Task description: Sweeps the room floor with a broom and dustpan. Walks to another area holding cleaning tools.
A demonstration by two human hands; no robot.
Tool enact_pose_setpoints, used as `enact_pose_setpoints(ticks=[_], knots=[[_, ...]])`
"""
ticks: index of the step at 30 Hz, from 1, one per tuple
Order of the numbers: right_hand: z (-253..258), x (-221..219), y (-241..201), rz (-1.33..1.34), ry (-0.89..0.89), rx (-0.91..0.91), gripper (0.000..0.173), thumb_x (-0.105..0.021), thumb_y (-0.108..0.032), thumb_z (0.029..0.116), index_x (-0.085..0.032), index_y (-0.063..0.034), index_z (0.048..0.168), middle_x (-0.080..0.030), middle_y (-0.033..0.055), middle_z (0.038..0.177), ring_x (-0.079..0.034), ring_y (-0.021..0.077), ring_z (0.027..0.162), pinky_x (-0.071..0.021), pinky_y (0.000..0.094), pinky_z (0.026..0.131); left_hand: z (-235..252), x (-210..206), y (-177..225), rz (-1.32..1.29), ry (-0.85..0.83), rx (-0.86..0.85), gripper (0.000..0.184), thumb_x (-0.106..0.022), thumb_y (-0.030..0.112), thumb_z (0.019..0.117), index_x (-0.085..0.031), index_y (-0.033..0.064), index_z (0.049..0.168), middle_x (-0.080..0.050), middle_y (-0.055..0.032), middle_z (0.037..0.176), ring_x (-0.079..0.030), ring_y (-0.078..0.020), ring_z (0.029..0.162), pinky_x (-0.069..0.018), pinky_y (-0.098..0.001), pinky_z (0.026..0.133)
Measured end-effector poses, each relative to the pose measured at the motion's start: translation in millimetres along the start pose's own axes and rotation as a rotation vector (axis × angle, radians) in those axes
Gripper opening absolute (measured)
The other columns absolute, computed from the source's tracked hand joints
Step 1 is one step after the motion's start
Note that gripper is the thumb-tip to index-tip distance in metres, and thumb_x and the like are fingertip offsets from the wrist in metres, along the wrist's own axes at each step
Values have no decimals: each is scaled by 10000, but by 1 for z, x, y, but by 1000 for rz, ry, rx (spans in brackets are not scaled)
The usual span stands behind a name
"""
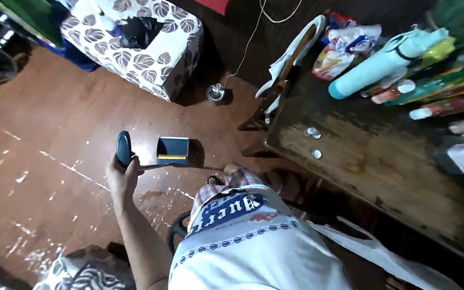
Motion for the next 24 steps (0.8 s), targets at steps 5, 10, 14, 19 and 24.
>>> enact_pose_setpoints(ticks=[5, 10, 14, 19, 24], knots=[[165, 10, -20, -213, 226, 517, 394, -496, -173, 1087, -561, 123, 1339, -632, 299, 1272, -644, 310, 1152, -522, 352, 998, 96, 22, 0, 66, 19, 1, 346, -609, 158, 995, -572, -10, 1295, -669, -125, 986, -677, -129, 676, -614, -338, 643], [159, 7, -199, -42, 151, 232, 405, -473, -142, 1101, -485, 76, 1442, -581, 230, 1391, -581, 242, 1250, -451, 340, 1077, 203, 48, 7, 52, 80, -25, 386, -590, 148, 978, -533, -61, 1296, -638, -68, 921, -650, -66, 629, -598, -270, 583], [205, 4, -274, 91, 115, 225, 363, -464, -131, 1103, -528, 86, 1386, -610, 228, 1315, -611, 225, 1137, -488, 330, 1011, 279, 69, 18, 12, 86, 17, 350, -578, 129, 980, -519, -59, 1269, -612, -13, 848, -646, -46, 604, -606, -252, 571], [200, 2, -400, -45, 83, 195, 360, -498, -126, 1085, -545, 99, 1362, -622, 243, 1297, -626, 251, 1139, -488, 363, 1017, 366, 81, 28, 11, 5, 32, 309, -570, 131, 991, -518, -42, 1243, -611, 27, 813, -651, -32, 618, -609, -237, 590], [159, -8, -508, 31, 42, 163, 293, -478, -40, 1075, -532, 102, 1326, -606, 206, 1194, -594, 192, 997, -482, 314, 932, 437, 74, 29, 35, -133, -6, 334, -576, 118, 976, -516, -57, 1253, -608, 5, 857, -658, -33, 643, -614, -245, 595]])
Point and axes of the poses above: each hand's wrist, its own z-axis towards the middle knuckle, its own x-axis out of the back of the hand, y = z × x, the point moved 5 cm from there along z, towards the middle knuckle
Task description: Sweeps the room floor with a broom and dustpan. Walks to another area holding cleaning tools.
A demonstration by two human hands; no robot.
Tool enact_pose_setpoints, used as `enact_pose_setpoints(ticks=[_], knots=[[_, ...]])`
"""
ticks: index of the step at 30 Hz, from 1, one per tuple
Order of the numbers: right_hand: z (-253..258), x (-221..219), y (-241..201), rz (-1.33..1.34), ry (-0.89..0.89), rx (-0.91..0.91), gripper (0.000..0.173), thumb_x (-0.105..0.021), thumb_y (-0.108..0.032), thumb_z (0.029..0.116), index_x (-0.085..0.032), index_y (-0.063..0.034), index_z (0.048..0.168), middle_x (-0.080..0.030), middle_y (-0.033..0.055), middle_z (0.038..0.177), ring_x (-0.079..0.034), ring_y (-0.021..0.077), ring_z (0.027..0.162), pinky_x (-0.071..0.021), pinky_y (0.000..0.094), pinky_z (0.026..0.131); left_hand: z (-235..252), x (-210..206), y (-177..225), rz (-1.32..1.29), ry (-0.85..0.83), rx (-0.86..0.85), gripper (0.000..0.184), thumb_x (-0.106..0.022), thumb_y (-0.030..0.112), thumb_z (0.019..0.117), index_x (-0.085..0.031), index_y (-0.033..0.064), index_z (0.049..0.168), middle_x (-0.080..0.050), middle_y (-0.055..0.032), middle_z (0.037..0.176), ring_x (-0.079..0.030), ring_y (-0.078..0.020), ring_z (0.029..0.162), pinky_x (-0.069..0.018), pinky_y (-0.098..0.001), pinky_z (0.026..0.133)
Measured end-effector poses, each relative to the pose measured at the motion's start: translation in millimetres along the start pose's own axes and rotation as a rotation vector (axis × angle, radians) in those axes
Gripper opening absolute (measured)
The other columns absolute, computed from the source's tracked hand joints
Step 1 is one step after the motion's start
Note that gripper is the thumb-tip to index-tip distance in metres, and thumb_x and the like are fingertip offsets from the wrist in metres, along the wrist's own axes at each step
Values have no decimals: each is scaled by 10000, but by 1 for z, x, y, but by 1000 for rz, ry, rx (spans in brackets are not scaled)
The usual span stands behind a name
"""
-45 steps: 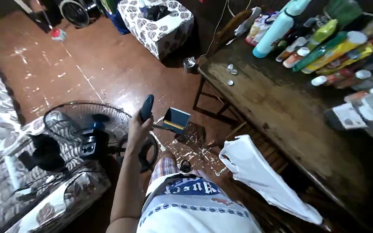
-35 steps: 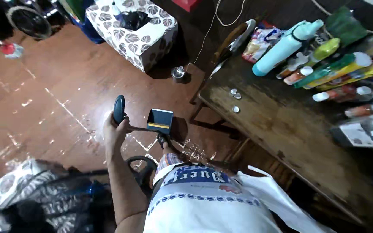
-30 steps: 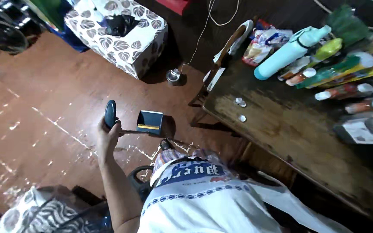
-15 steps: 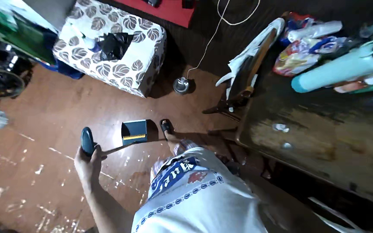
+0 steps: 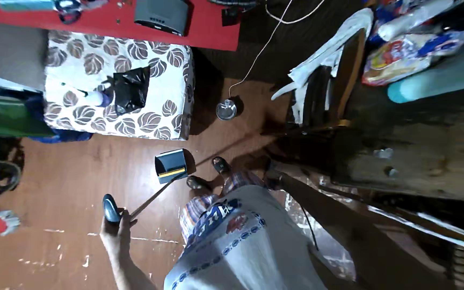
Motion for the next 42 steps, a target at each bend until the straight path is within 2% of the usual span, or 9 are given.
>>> enact_pose_setpoints(ticks=[5, 8, 10, 16, 23, 30, 33, 36, 42], knots=[[62, -34, 6, 290, 40, 7, 271, -384, -114, 1113, -533, 86, 1217, -544, 72, 891, -542, 62, 712, -500, 205, 699, 64, 20, -7, -33, -41, -83, 340, -572, 137, 968, -508, -53, 1243, -616, 29, 844, -668, -32, 658, -623, -256, 610], [63, -51, -16, 482, 148, -171, 294, -316, -141, 1139, -535, 31, 1231, -516, 36, 896, -512, 55, 733, -475, 191, 755, 94, 31, -8, -10, -103, -139, 387, -581, 143, 975, -496, -85, 1277, -618, 4, 917, -671, -18, 706, -624, -247, 639], [106, -62, 11, 584, 255, -66, 294, -383, -196, 1128, -574, 27, 1152, -551, 45, 834, -534, 66, 668, -494, 210, 650, 111, 38, -13, -22, -116, -159, 390, -588, 142, 970, -498, -78, 1279, -624, 2, 937, -676, -23, 723, -628, -251, 645], [117, -45, -25, 238, 368, -219, 455, -463, -238, 1106, -529, 103, 1399, -555, 304, 1414, -551, 381, 1313, -410, 509, 1120, 124, 58, -20, -68, -66, -161, 380, -580, 151, 954, -493, -58, 1259, -620, 50, 892, -670, -12, 692, -622, -239, 631], [66, 35, -26, 65, 409, -260, 390, -556, -143, 1049, -542, 77, 1371, -608, 304, 1280, -617, 388, 1143, -479, 535, 988, 106, 62, -33, -49, 15, -85, 379, -580, 148, 955, -500, -60, 1262, -633, 44, 845, -674, -22, 647, -622, -240, 599], [-14, 42, -64, -345, 276, -159, 583, -592, -104, 1032, -355, 42, 1544, -526, 333, 1431, -527, 467, 1336, -408, 590, 1108, 101, 52, -48, -40, 66, 3, 367, -573, 139, 976, -501, -62, 1274, -625, 34, 829, -663, -17, 620, -611, -230, 579], [20, 51, -77, -331, 287, -118, 549, -545, -148, 1063, -367, -15, 1566, -579, 308, 1371, -593, 440, 1246, -453, 577, 1055, 103, 54, -49, -37, 50, 21, 359, -571, 148, 980, -504, -46, 1276, -634, 32, 834, -671, -30, 631, -616, -244, 590], [80, 64, -95, -308, 329, -126, 592, -541, -117, 1051, -317, -44, 1594, -612, 318, 1238, -663, 423, 976, -534, 562, 845, 103, 55, -47, -38, -5, 4, 340, -572, 148, 965, -514, -26, 1251, -622, 50, 829, -668, -31, 644, -621, -250, 600], [200, 75, -162, -268, 364, -133, 407, -592, -34, 981, -513, 161, 1330, -582, 328, 1301, -644, 398, 1127, -523, 525, 952, 93, 64, -25, 121, -76, -45, 459, -589, 182, 949, -508, -82, 1317, -641, -22, 965, -658, -8, 698, -602, -226, 638]])
Point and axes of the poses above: each hand's wrist, its own z-axis towards the middle knuckle, its own x-axis out of the back of the hand, y = z × x, the point moved 5 cm from there along z, towards the middle knuckle
